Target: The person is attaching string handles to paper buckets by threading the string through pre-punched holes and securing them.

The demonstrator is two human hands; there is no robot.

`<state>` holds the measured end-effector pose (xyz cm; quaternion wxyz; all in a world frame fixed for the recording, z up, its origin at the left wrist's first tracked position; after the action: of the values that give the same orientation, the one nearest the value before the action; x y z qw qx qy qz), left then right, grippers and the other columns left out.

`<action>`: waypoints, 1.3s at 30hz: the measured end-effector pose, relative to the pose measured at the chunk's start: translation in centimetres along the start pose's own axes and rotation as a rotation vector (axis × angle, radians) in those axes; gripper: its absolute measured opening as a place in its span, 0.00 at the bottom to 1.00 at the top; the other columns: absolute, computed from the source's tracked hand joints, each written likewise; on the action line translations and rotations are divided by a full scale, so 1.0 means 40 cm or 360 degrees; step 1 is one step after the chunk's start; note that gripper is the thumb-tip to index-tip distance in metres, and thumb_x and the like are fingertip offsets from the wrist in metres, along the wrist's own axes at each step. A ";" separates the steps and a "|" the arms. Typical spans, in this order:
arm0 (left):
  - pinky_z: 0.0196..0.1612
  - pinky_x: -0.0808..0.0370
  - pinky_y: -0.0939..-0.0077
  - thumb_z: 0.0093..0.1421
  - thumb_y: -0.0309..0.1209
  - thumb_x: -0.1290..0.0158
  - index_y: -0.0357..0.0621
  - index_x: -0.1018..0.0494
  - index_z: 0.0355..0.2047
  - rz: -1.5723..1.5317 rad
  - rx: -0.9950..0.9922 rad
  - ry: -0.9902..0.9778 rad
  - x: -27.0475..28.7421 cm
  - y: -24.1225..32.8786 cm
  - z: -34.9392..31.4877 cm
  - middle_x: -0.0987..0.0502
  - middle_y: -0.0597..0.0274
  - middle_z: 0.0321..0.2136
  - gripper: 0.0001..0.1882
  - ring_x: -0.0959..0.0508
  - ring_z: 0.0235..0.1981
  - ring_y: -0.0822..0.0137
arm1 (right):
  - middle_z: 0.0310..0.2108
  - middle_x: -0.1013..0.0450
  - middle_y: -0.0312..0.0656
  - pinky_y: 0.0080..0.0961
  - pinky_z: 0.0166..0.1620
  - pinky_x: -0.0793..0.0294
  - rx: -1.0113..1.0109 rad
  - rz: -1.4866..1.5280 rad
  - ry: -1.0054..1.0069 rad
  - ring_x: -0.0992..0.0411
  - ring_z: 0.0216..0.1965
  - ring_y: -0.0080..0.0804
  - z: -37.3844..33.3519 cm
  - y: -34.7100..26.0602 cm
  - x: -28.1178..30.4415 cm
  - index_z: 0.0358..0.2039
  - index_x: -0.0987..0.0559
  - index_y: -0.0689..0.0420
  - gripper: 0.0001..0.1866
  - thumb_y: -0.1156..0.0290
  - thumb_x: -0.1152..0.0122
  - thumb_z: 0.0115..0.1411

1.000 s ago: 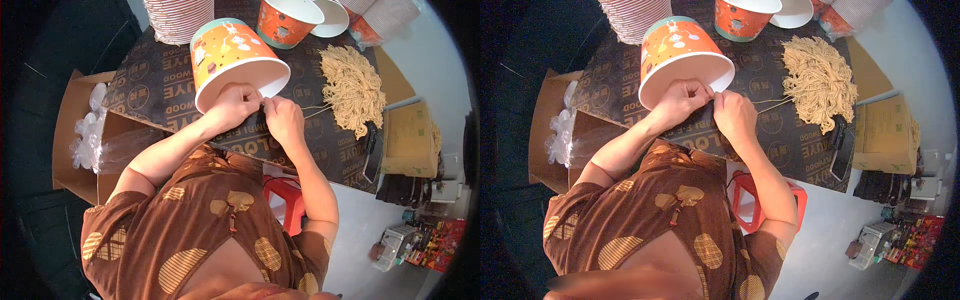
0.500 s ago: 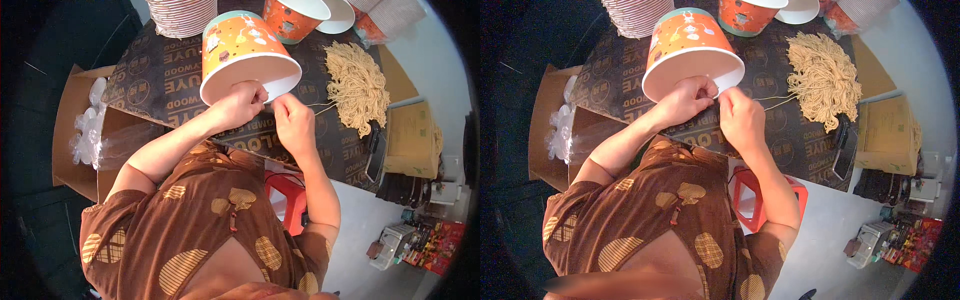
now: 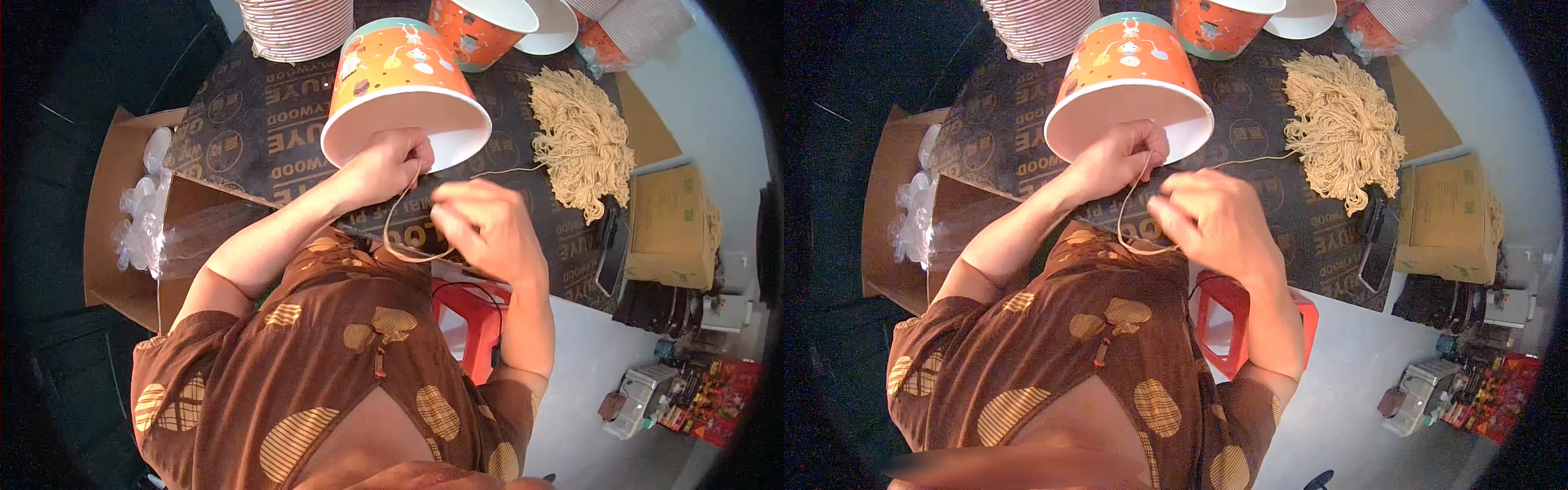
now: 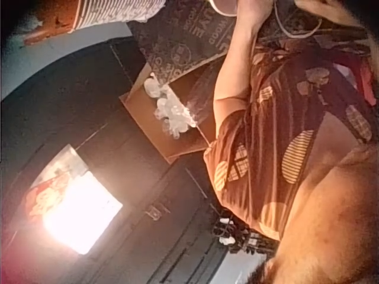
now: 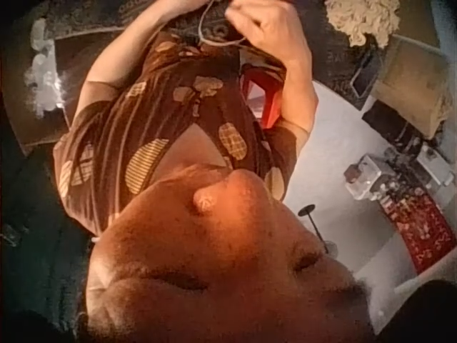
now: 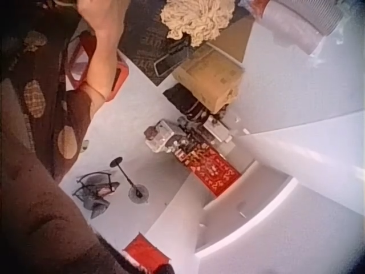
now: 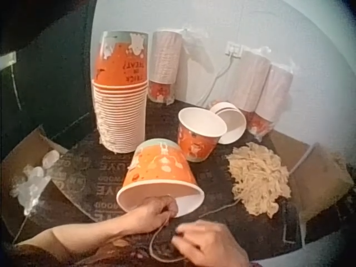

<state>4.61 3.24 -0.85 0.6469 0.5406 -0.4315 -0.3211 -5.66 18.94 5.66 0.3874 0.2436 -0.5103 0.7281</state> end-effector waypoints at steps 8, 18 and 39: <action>0.22 0.32 0.83 0.60 0.18 0.51 0.38 0.32 0.29 0.0028 -0.0007 -0.0156 0.006 -0.013 0.006 0.31 0.67 0.23 0.04 0.30 0.22 0.78 | 0.20 0.27 0.55 0.47 0.30 0.27 -0.0573 -0.0158 0.0330 0.25 0.26 0.54 0.027 0.066 -0.093 0.39 0.25 0.57 0.08 0.73 0.44 0.58; 0.23 0.30 0.76 0.53 0.18 0.51 0.37 0.29 0.23 -0.0063 -0.0108 -0.0002 0.006 -0.013 0.003 0.27 0.63 0.19 0.04 0.26 0.20 0.72 | 0.21 0.27 0.58 0.50 0.31 0.28 -0.0707 0.0026 0.0204 0.26 0.28 0.58 0.045 0.097 -0.120 0.37 0.24 0.56 0.07 0.72 0.44 0.58; 0.20 0.31 0.81 0.53 0.19 0.50 0.36 0.30 0.25 -0.0201 0.0174 0.0066 0.013 0.002 0.008 0.29 0.64 0.20 0.01 0.29 0.19 0.75 | 0.24 0.27 0.47 0.41 0.26 0.28 -0.0159 -0.0266 0.0438 0.26 0.25 0.50 0.011 0.082 -0.143 0.29 0.28 0.58 0.05 0.76 0.40 0.53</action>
<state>4.54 2.69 -0.64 0.6037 0.6077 -0.4000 -0.3259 -5.01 16.14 -0.27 0.5245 0.1637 -0.4658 0.6936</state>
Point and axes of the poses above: each hand's wrist, its own z-axis towards the middle knuckle, its own x-axis out of the back of the hand, y = z × x, the point moved 1 cm from there along z, towards the middle knuckle
